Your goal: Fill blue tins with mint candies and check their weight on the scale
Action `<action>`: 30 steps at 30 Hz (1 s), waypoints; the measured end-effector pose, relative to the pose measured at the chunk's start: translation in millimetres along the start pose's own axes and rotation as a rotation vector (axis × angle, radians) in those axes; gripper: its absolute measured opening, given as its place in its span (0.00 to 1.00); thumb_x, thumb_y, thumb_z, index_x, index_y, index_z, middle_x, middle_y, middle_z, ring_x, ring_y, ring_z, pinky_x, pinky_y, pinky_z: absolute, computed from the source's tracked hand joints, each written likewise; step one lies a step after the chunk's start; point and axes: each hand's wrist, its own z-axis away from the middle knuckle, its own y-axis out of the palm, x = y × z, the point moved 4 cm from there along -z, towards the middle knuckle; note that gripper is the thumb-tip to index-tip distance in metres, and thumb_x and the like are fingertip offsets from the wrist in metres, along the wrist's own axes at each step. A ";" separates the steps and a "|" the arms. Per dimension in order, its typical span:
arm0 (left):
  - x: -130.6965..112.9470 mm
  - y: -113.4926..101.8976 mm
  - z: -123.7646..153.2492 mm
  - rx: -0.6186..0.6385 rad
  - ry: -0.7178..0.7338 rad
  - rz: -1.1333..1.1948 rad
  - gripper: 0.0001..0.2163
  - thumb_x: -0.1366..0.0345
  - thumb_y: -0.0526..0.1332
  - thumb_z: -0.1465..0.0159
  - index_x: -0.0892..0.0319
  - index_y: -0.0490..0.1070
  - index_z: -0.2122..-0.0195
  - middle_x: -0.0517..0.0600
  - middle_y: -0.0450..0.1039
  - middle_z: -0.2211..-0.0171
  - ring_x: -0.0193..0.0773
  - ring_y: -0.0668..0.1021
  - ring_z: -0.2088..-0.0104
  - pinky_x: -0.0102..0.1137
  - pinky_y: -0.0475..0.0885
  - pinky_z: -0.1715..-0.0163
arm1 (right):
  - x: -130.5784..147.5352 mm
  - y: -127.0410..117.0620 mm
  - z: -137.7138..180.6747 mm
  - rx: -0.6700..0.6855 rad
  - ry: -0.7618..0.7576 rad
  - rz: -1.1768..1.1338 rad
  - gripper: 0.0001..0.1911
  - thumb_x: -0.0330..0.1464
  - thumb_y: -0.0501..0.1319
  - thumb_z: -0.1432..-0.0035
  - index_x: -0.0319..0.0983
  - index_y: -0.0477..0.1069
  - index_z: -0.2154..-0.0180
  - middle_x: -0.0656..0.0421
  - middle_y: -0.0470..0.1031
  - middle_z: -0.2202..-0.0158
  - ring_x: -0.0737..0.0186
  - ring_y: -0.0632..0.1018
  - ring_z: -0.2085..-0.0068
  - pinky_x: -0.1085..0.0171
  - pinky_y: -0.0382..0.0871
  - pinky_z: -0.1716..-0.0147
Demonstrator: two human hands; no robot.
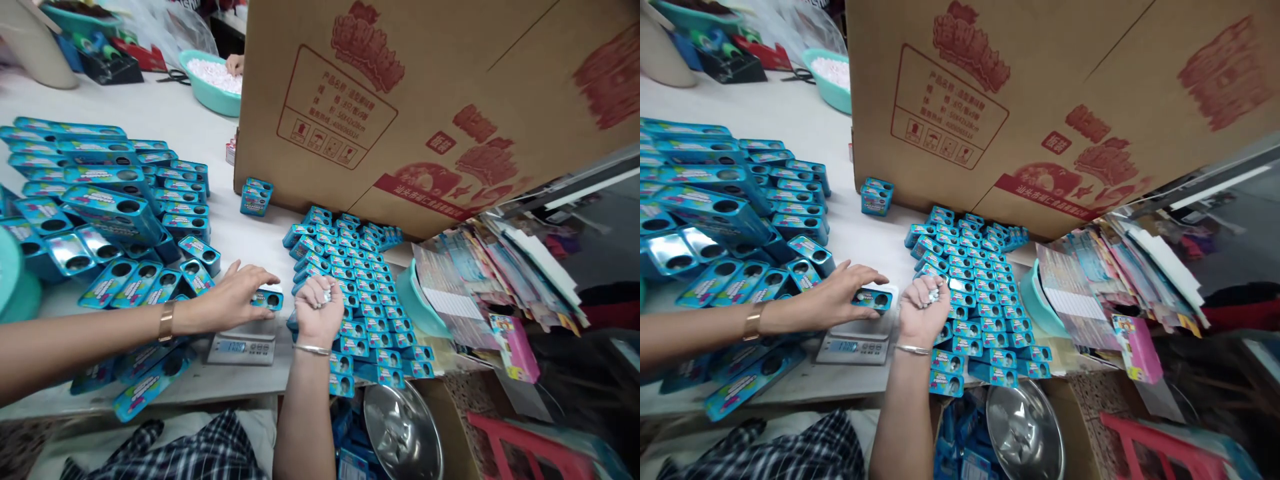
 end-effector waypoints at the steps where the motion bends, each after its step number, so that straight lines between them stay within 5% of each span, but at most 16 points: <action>1: 1.5 -4.9 1.9 -0.013 0.004 -0.004 0.27 0.49 0.64 0.42 0.54 0.66 0.45 0.55 0.72 0.47 0.51 0.72 0.45 0.59 0.51 0.39 | 4.6 2.8 2.8 0.010 0.001 -0.025 0.10 0.26 0.56 0.42 0.41 0.56 0.72 0.71 0.59 0.79 0.77 0.59 0.84 0.76 0.54 0.85; 10: 9.3 -47.5 26.2 -0.146 0.026 -0.095 0.31 0.42 0.60 0.41 0.56 0.65 0.42 0.55 0.70 0.45 0.50 0.70 0.44 0.44 0.63 0.44 | 29.0 15.0 23.6 0.019 -0.112 -0.011 0.09 0.26 0.55 0.42 0.40 0.57 0.72 0.70 0.59 0.78 0.78 0.59 0.83 0.76 0.53 0.85; 30: -1.6 -39.6 22.5 -0.114 0.102 -0.310 0.15 0.53 0.57 0.36 0.49 0.72 0.51 0.52 0.74 0.53 0.52 0.73 0.47 0.61 0.48 0.39 | 5.9 -0.1 14.5 -0.011 -0.029 -0.001 0.07 0.32 0.58 0.42 0.40 0.60 0.71 0.70 0.59 0.78 0.77 0.59 0.83 0.76 0.54 0.84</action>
